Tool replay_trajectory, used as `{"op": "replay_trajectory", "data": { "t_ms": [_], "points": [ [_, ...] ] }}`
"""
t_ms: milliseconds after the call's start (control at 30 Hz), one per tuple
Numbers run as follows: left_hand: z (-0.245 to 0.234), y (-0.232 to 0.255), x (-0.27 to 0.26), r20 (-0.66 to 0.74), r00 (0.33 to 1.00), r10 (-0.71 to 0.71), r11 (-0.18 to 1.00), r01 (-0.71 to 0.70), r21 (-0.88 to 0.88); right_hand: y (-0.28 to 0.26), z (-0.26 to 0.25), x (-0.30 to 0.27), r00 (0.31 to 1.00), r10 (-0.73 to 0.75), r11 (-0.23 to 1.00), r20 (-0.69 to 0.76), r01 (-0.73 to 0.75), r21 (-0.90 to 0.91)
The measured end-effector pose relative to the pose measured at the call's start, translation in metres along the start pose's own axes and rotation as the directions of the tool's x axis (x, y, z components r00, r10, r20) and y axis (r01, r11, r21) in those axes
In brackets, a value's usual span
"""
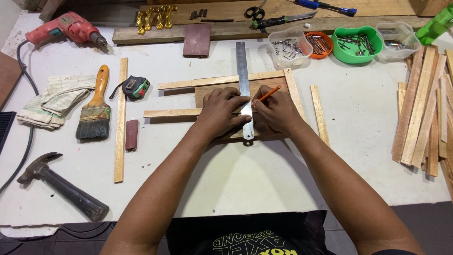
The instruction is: The person assembles a small wooden frame on a workbench. They measure a wood strip with a tape measure, mark it with a pencil using a steel ruler as a guide, position thin wooden slats around a wooden panel, and pick nails from containers while fitting the frame pieces together by hand.
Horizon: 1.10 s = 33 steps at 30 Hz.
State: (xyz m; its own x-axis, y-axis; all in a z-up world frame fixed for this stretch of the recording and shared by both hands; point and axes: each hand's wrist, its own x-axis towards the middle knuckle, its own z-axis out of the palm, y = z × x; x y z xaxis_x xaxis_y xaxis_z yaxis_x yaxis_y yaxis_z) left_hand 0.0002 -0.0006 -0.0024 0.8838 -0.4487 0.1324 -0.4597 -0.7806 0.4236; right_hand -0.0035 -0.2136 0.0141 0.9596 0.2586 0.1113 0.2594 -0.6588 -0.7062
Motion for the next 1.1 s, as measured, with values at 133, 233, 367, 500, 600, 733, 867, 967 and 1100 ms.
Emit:
{"op": "replay_trajectory", "data": {
  "t_ms": [133,233,367,500,600,733,867,967,1100],
  "points": [
    [0.0,0.0,-0.001,-0.003,1.0,0.01,1.0,-0.01,-0.003,0.015,-0.001,0.002,0.996,-0.013,0.999,0.085,0.017,-0.043],
    [0.001,0.0,0.0,-0.011,1.0,0.007,1.0,-0.007,0.01,0.027,0.003,0.007,0.999,0.037,0.962,-0.02,-0.031,0.273],
    [-0.008,0.006,0.0,0.008,1.0,-0.001,1.0,0.001,0.008,-0.003,-0.002,0.005,0.994,0.099,0.957,-0.037,-0.085,0.276],
    [-0.012,0.0,0.001,-0.052,0.998,0.038,0.996,-0.042,-0.073,-0.002,-0.005,0.003,0.972,-0.202,0.979,-0.12,0.202,-0.014],
    [-0.026,0.002,-0.001,-0.005,1.0,-0.001,0.999,0.001,-0.05,-0.019,-0.014,-0.002,0.972,-0.229,0.97,-0.044,0.224,-0.093],
    [-0.029,0.003,0.0,0.024,1.0,-0.019,1.0,0.019,0.013,-0.018,-0.007,0.001,0.981,-0.189,0.969,-0.04,0.18,-0.167],
    [-0.019,0.0,0.01,-0.033,0.999,-0.044,0.998,0.042,-0.054,-0.02,-0.001,0.006,0.99,-0.137,0.979,-0.037,0.13,-0.159],
    [-0.016,0.004,0.018,-0.04,0.986,-0.163,0.977,0.156,-0.146,-0.023,0.001,0.008,0.992,-0.117,0.985,-0.05,0.109,-0.132],
    [-0.008,0.005,0.024,-0.072,0.962,-0.263,0.948,0.244,-0.207,-0.02,0.008,0.007,0.991,-0.09,0.995,-0.095,0.084,-0.062]
  ]
}}
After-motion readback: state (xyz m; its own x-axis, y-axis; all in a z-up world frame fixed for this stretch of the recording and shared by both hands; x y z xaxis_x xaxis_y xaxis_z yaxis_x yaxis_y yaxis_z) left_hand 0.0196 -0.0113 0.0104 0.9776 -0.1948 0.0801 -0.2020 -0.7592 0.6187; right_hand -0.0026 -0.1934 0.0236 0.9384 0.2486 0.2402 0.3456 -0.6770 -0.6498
